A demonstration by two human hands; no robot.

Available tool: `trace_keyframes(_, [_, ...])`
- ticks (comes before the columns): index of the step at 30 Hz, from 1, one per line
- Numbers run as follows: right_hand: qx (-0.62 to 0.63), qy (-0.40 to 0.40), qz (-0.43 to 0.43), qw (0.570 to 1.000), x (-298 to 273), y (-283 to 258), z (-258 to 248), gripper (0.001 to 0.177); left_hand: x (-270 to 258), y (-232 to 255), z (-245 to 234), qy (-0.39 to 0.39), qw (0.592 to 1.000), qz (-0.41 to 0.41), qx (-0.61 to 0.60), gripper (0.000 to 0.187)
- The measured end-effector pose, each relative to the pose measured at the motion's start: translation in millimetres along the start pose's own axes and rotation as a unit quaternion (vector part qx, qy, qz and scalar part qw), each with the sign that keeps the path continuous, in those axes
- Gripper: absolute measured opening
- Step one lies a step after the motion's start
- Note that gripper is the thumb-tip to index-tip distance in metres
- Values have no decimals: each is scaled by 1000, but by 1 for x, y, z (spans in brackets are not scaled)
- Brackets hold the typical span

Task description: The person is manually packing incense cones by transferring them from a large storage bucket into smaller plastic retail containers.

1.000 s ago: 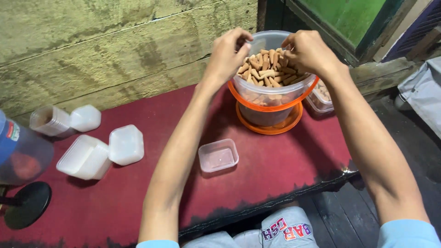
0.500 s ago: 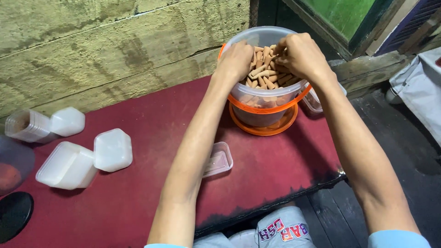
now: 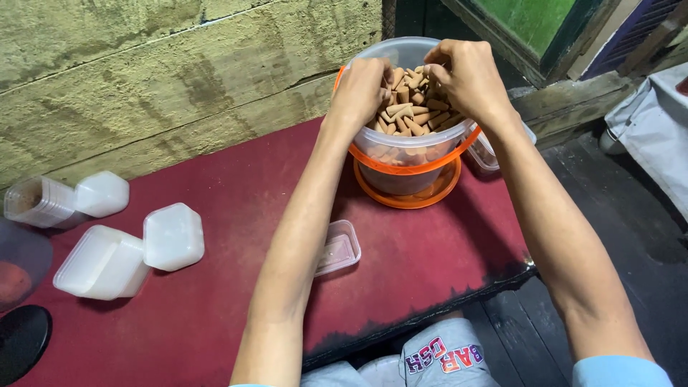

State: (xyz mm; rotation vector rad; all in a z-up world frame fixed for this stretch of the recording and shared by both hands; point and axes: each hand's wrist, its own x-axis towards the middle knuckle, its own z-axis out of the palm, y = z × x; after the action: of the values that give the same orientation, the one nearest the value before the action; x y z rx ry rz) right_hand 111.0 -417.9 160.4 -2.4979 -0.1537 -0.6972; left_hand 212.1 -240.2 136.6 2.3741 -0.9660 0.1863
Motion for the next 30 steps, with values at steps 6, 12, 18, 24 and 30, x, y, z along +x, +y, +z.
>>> trace_keyframes(6, [19, 13, -13, 1000, -2, 0, -1, 11, -3, 0, 3, 85, 991, 43, -97, 22])
trace_keyframes(12, [-16, -4, -30, 999, 3, 16, 5, 13, 0, -6, 5, 88, 988, 25, -126, 10])
trace_keyframes(18, [-1, -14, -25, 1000, 2, 12, 3, 18, 0, -5, 5, 98, 994, 32, -48, 15])
trace_keyframes(24, [-2, -21, -42, 999, 3, 17, 3, 26, -5, 15, -7, 10, 999, 10, 46, 40])
trace_keyframes(30, [44, -32, -35, 998, 4, 12, 0, 12, -11, 20, -19, -20, 999, 40, 25, 34])
